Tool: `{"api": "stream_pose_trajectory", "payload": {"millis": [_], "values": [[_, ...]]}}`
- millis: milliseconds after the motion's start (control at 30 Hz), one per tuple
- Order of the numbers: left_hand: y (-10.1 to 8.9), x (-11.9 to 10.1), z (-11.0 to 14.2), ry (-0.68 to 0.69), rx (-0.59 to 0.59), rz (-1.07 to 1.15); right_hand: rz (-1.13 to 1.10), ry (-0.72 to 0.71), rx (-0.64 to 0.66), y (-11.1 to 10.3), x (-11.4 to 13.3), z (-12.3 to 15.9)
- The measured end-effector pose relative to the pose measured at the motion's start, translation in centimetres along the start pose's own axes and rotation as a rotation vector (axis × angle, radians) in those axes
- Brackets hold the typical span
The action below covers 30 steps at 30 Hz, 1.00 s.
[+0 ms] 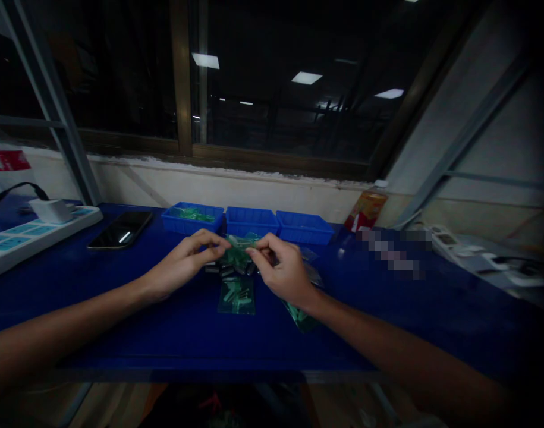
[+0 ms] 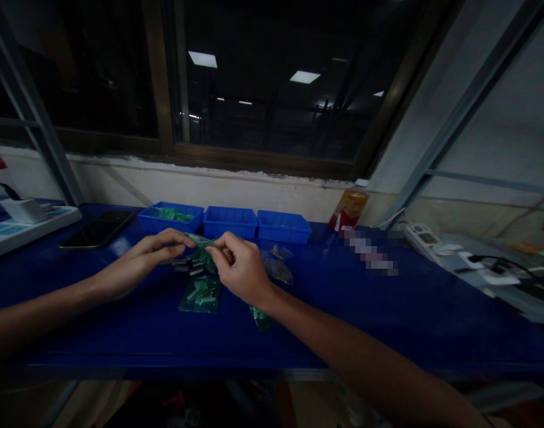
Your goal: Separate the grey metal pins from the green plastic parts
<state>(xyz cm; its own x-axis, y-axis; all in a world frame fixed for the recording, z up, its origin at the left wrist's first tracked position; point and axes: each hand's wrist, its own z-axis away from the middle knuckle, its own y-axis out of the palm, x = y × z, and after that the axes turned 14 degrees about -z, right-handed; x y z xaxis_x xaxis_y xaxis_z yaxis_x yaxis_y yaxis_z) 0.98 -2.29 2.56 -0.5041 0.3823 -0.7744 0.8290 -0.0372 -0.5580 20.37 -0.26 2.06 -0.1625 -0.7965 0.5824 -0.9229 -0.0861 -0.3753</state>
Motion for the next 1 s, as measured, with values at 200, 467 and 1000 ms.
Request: {"api": "stream_pose_trajectory", "payload": {"millis": [200, 467, 1000], "values": [[-0.4, -0.1, -0.1, -0.238, 0.273, 0.457, 0.476, -0.58, 0.201, -0.9, 0.1, 0.2], [-0.9, 0.4, -0.7, -0.084, 0.121, 0.099, 0.618, -0.561, 0.329, -1.0, 0.4, -0.2], [-10.3, 7.2, -5.3, 0.083, -0.431, -1.034, 0.402, -0.331, 0.541, -0.5, -0.1, 0.2]]}}
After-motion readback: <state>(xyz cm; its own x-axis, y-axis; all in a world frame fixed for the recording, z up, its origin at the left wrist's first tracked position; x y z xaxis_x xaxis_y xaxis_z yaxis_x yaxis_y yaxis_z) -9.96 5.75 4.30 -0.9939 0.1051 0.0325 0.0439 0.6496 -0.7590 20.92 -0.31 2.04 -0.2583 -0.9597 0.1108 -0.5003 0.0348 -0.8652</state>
